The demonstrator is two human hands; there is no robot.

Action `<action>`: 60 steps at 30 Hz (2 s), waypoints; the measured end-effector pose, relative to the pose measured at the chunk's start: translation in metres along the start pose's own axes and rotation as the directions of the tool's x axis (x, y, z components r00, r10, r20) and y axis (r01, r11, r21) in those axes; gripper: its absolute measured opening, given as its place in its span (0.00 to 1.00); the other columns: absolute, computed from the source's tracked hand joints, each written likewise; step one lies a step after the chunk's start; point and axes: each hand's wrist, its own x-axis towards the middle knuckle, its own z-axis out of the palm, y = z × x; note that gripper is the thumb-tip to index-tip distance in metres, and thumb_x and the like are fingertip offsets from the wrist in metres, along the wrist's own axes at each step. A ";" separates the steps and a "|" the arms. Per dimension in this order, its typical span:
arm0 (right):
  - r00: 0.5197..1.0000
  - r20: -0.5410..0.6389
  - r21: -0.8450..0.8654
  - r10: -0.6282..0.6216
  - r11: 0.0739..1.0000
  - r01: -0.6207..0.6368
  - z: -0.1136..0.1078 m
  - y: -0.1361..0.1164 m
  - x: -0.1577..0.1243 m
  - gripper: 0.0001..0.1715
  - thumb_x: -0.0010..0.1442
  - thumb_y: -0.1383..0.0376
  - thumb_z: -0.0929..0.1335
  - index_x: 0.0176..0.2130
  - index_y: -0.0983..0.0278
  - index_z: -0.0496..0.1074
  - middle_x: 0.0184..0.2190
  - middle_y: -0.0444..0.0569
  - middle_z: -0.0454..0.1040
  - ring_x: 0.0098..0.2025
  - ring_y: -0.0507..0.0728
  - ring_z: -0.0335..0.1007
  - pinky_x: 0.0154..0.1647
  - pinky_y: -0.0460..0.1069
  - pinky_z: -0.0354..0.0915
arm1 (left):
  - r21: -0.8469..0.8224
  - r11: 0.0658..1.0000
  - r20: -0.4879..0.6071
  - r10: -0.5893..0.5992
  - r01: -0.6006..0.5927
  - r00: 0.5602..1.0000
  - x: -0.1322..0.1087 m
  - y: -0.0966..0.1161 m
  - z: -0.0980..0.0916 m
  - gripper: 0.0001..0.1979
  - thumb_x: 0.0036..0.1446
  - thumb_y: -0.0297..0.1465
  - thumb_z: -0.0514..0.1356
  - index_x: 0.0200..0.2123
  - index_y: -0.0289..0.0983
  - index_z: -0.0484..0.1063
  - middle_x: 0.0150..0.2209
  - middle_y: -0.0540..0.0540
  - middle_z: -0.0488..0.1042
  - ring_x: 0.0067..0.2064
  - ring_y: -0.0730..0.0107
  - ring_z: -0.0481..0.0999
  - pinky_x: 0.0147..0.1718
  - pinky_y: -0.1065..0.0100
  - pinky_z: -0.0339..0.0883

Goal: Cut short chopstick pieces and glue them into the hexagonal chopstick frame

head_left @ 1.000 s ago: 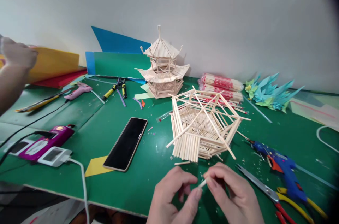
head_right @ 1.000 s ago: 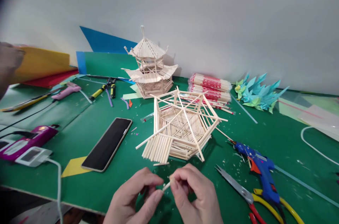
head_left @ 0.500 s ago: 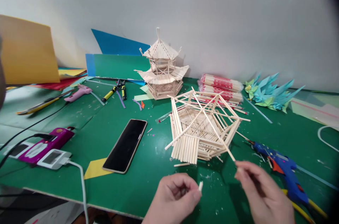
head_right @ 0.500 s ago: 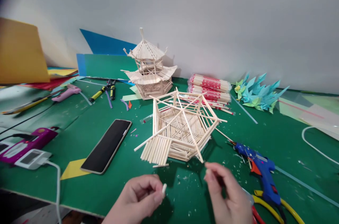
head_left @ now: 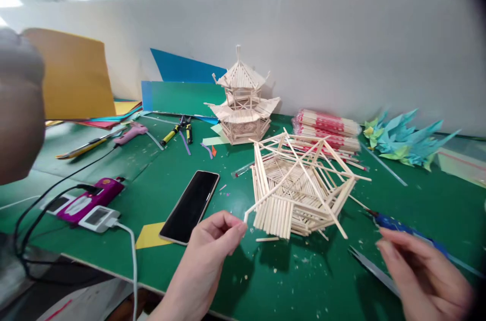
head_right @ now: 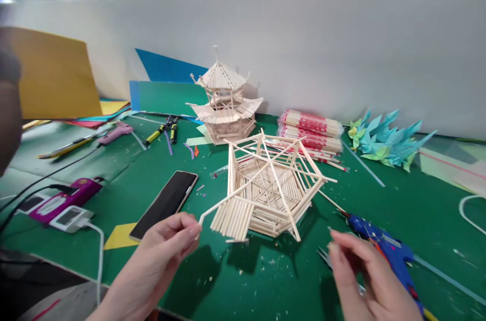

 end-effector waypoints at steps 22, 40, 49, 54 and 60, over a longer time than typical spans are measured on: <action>0.242 0.779 0.426 -0.578 0.771 0.473 0.088 -0.149 0.077 0.08 0.61 0.67 0.62 0.34 0.64 0.71 0.31 0.44 0.62 0.34 0.50 0.58 0.32 0.46 0.56 | -0.021 0.999 0.097 -0.046 0.048 0.994 -0.010 0.012 -0.007 0.09 0.45 0.35 0.64 0.21 0.34 0.73 0.16 0.55 0.62 0.21 0.79 0.54 0.20 0.76 0.48; 0.531 0.717 0.310 -0.451 0.889 0.335 0.084 -0.129 0.081 0.08 0.62 0.69 0.62 0.41 0.62 0.67 0.36 0.43 0.69 0.39 0.49 0.63 0.41 0.45 0.60 | 0.483 0.620 -0.061 0.729 -0.619 0.682 -0.006 -0.025 0.003 0.06 0.47 0.22 0.63 0.29 0.38 0.77 0.21 0.53 0.69 0.21 0.75 0.68 0.20 0.74 0.61; 0.557 0.713 0.299 -0.426 0.903 0.308 0.084 -0.125 0.080 0.08 0.61 0.69 0.62 0.40 0.63 0.68 0.34 0.44 0.69 0.38 0.50 0.64 0.39 0.46 0.61 | 0.430 0.688 -0.112 0.683 -0.584 0.722 -0.002 -0.028 0.009 0.08 0.46 0.21 0.63 0.28 0.40 0.77 0.21 0.52 0.69 0.22 0.73 0.67 0.21 0.73 0.60; 0.545 0.719 0.307 -0.430 0.901 0.306 0.085 -0.123 0.081 0.08 0.62 0.69 0.61 0.40 0.62 0.68 0.35 0.44 0.69 0.38 0.50 0.64 0.39 0.47 0.61 | 0.409 0.701 -0.159 0.685 -0.584 0.711 -0.002 -0.027 0.013 0.09 0.45 0.21 0.64 0.26 0.42 0.78 0.20 0.54 0.68 0.21 0.74 0.66 0.20 0.73 0.58; 0.524 0.739 0.315 -0.424 0.904 0.288 0.085 -0.124 0.078 0.08 0.62 0.69 0.61 0.40 0.62 0.68 0.35 0.43 0.69 0.38 0.49 0.64 0.39 0.46 0.61 | 0.384 0.737 -0.174 0.649 -0.556 0.741 -0.001 -0.027 0.014 0.08 0.45 0.22 0.64 0.26 0.42 0.77 0.20 0.54 0.68 0.22 0.73 0.66 0.20 0.73 0.57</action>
